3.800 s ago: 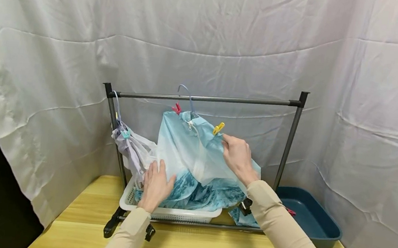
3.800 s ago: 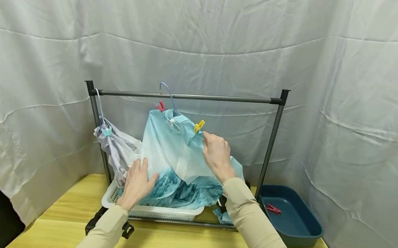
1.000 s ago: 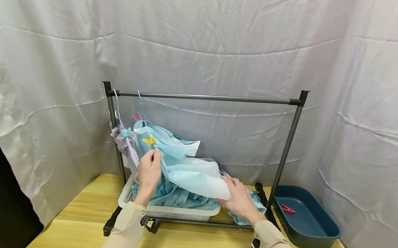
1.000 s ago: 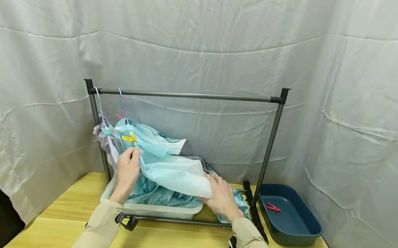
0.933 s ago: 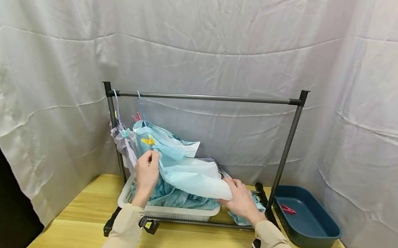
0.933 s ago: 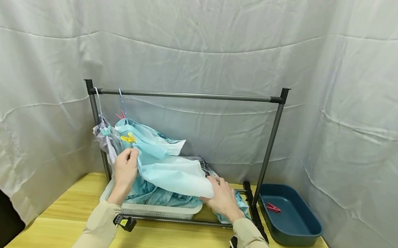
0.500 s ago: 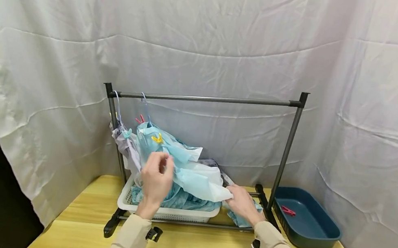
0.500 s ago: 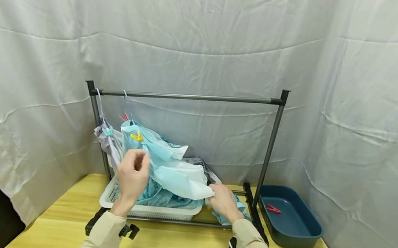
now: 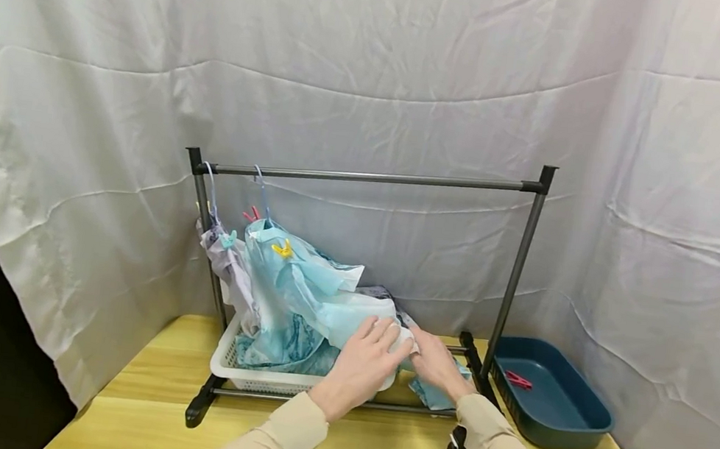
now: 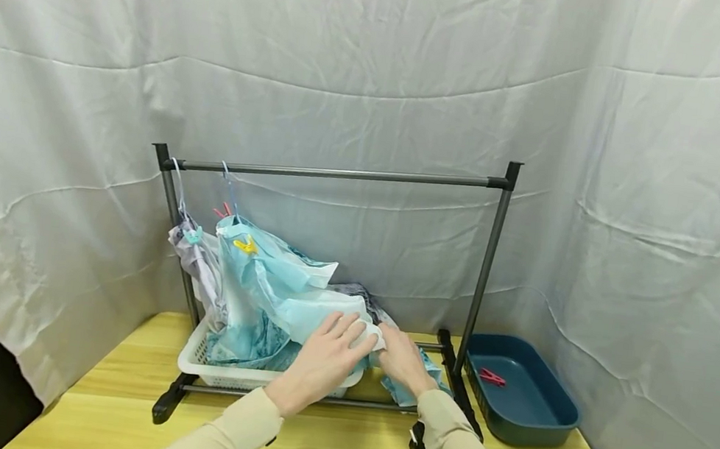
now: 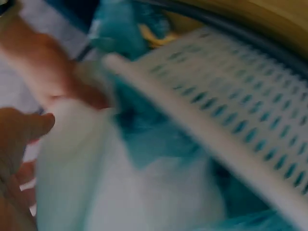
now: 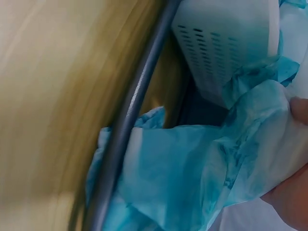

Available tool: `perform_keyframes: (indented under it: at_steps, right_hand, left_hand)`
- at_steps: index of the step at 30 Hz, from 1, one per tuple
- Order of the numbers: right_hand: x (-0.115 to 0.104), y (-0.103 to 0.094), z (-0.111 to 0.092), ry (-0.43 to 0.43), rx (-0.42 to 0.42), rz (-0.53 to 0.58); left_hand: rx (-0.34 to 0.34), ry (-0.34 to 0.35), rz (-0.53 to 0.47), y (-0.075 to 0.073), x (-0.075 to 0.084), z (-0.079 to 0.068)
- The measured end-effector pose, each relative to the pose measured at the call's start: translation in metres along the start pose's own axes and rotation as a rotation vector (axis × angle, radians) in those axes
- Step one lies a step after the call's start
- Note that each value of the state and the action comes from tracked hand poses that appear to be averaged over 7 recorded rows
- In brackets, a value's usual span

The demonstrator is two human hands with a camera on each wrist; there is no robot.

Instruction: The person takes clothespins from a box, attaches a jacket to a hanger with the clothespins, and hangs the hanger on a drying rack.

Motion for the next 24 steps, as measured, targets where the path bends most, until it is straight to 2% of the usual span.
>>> perform_keyframes:
  at_steps: [2, 5, 8, 10, 14, 16, 19, 22, 24]
  right_hand:
    - [0.004, 0.003, -0.003, 0.004, -0.027, 0.023]
    - [0.011, 0.005, -0.008, 0.003, -0.084, 0.027]
    - [0.020, 0.006, -0.014, -0.015, -0.119, -0.046]
    - [0.027, 0.005, -0.016, -0.019, -0.127, -0.105]
    - [0.039, 0.008, -0.021, 0.049, -0.167, -0.162]
    - [0.044, 0.010, -0.022, 0.120, -0.170, -0.125]
    - [0.046, 0.007, -0.019, 0.237, -0.112, -0.032]
    - [0.039, -0.002, -0.007, 0.326, -0.025, 0.087]
    - [0.028, -0.010, 0.005, 0.350, 0.017, 0.167]
  left_hand:
    - [-0.058, -0.044, 0.052, 0.010, -0.001, -0.008]
    - [-0.088, -0.101, 0.095, 0.019, -0.007, -0.017]
    - [-0.111, -0.154, 0.136, 0.022, -0.014, -0.022]
    - [-0.150, -0.210, 0.160, 0.022, -0.018, -0.024]
    - [-0.221, -0.337, 0.173, 0.022, -0.021, -0.028]
    - [-0.222, -0.383, 0.181, 0.021, -0.019, -0.030]
    - [-0.209, -0.444, 0.169, 0.020, -0.017, -0.031]
    - [-0.201, -0.488, 0.096, 0.021, -0.019, -0.031]
    - [-0.197, -0.478, 0.036, 0.023, -0.021, -0.031]
Point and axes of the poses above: each hand's wrist, its own z-axis towards the middle knuckle, its own y-axis out of the palm, x = y × z, the point moved 2 cm from there along z, towards the middle knuckle, and after that the axes turned 8 degrees about x, right-handed, at the moved point
